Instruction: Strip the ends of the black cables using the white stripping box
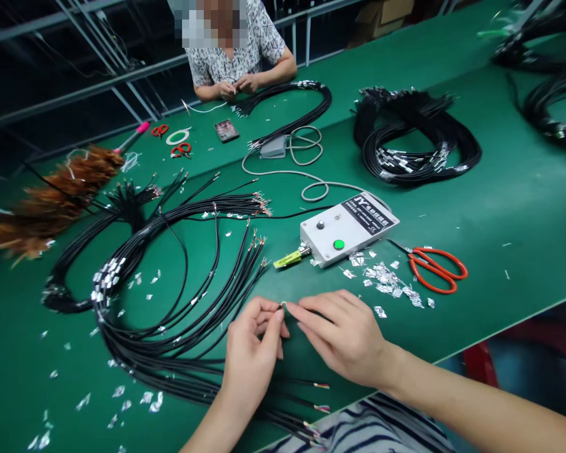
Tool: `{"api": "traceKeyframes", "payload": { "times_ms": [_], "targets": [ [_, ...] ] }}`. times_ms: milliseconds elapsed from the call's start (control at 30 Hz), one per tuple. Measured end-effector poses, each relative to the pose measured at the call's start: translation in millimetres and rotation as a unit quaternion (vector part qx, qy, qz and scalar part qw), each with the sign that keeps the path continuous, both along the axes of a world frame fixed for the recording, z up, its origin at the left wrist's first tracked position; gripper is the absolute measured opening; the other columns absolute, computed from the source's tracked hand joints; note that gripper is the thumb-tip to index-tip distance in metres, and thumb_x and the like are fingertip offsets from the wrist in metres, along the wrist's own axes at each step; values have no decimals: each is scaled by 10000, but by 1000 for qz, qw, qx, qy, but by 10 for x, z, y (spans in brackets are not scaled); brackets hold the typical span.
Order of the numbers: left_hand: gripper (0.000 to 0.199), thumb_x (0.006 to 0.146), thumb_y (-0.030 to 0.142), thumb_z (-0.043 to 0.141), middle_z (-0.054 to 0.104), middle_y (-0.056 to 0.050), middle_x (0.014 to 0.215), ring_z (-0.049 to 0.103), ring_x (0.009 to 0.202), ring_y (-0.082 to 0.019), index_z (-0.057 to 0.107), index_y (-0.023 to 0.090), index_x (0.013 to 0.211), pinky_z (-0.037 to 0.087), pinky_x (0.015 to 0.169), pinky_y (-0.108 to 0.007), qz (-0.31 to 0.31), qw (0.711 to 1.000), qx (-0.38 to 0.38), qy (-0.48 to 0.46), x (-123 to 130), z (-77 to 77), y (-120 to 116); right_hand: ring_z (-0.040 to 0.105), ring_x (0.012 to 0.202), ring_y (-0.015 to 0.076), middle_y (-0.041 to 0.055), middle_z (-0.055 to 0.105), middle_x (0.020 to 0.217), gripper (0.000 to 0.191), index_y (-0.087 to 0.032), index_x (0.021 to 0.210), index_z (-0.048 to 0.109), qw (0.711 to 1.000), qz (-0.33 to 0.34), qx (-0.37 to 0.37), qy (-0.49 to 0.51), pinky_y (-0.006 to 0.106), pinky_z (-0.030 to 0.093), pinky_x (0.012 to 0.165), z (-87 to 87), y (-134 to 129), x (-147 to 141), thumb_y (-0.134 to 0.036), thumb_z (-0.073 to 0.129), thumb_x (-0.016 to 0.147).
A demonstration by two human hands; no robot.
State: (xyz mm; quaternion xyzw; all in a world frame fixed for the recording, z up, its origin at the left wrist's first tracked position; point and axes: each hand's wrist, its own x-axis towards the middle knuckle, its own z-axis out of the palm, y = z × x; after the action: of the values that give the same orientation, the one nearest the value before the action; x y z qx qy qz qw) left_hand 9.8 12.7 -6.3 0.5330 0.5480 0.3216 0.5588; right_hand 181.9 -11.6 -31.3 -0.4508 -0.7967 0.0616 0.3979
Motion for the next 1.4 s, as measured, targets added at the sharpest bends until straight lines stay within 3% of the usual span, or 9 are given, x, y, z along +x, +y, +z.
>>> {"api": "traceKeyframes", "payload": {
  "times_ms": [133, 300, 600, 733, 800, 933, 1000, 1200, 1400],
  "targets": [
    [208, 844, 360, 624, 594, 32, 579, 495, 405, -72, 550, 170, 804, 403, 403, -176, 13, 1000, -7, -20, 8, 4, -3, 659, 843, 180, 75, 698, 1020, 325, -198, 1242, 591, 979, -26, -132, 154, 325, 480, 701, -11, 20, -7, -151, 543, 924],
    [192, 856, 343, 616, 595, 26, 595, 513, 443, -79, 555, 167, 809, 425, 428, -182, 6, 1000, 5, -15, 1, 16, -9, 625, 678, 138, 23, 683, 828, 145, -191, 910, 686, 863, -26, -357, 358, 265, 454, 591, 62, 120, -87, -299, 675, 814],
    [132, 858, 301, 617, 590, 6, 686, 518, 520, -100, 581, 177, 883, 429, 472, -207, 2, 999, 41, -35, 4, 6, -36, 478, 515, 89, -53, 561, 544, 218, -177, 749, 688, 651, 40, -516, 555, 233, 368, 532, 69, 209, -252, -373, 766, 692],
    [194, 854, 258, 632, 600, -58, 925, 599, 787, -158, 679, 203, 1034, 501, 672, -260, -44, 993, 104, -15, 7, 13, 19, 455, 499, 77, -38, 583, 576, 203, -166, 710, 674, 609, 56, -557, 562, 224, 317, 508, 59, 223, -242, -341, 766, 665],
    [121, 837, 257, 657, 568, -55, 912, 598, 803, -163, 727, 197, 915, 501, 665, -254, -46, 992, 117, -22, 32, 3, 58, 451, 494, 73, -43, 580, 581, 190, -164, 711, 663, 616, 57, -555, 557, 222, 332, 520, 59, 223, -228, -324, 756, 668],
    [131, 823, 299, 679, 538, -9, 843, 542, 528, -78, 671, 172, 792, 433, 461, -211, 24, 993, 61, -96, 79, -39, 90, 473, 500, 86, -41, 591, 584, 221, -172, 723, 626, 669, 82, -526, 520, 237, 388, 554, 72, 229, -196, -378, 705, 737],
    [143, 837, 311, 662, 554, -1, 833, 546, 483, -75, 631, 175, 812, 429, 433, -212, 43, 993, 43, -103, 79, -59, 69, 505, 517, 101, -36, 586, 600, 228, -177, 749, 608, 712, 81, -506, 480, 247, 414, 558, 83, 233, -184, -395, 669, 777],
    [141, 891, 288, 591, 563, 4, 768, 483, 514, -79, 618, 181, 803, 401, 463, -201, 31, 992, 124, 23, 40, -102, 9, 588, 657, 125, 13, 617, 802, 145, -185, 795, 631, 912, 19, -339, 230, 247, 427, 573, 129, 233, -87, -204, 532, 900],
    [162, 854, 324, 621, 543, 24, 663, 472, 530, -100, 596, 183, 777, 403, 498, -208, 56, 994, 95, 2, 56, -110, 59, 618, 725, 167, 42, 692, 914, 189, -167, 1015, 663, 984, 18, -176, -22, 308, 399, 676, 172, 296, 75, -303, 679, 885]
  ]
}}
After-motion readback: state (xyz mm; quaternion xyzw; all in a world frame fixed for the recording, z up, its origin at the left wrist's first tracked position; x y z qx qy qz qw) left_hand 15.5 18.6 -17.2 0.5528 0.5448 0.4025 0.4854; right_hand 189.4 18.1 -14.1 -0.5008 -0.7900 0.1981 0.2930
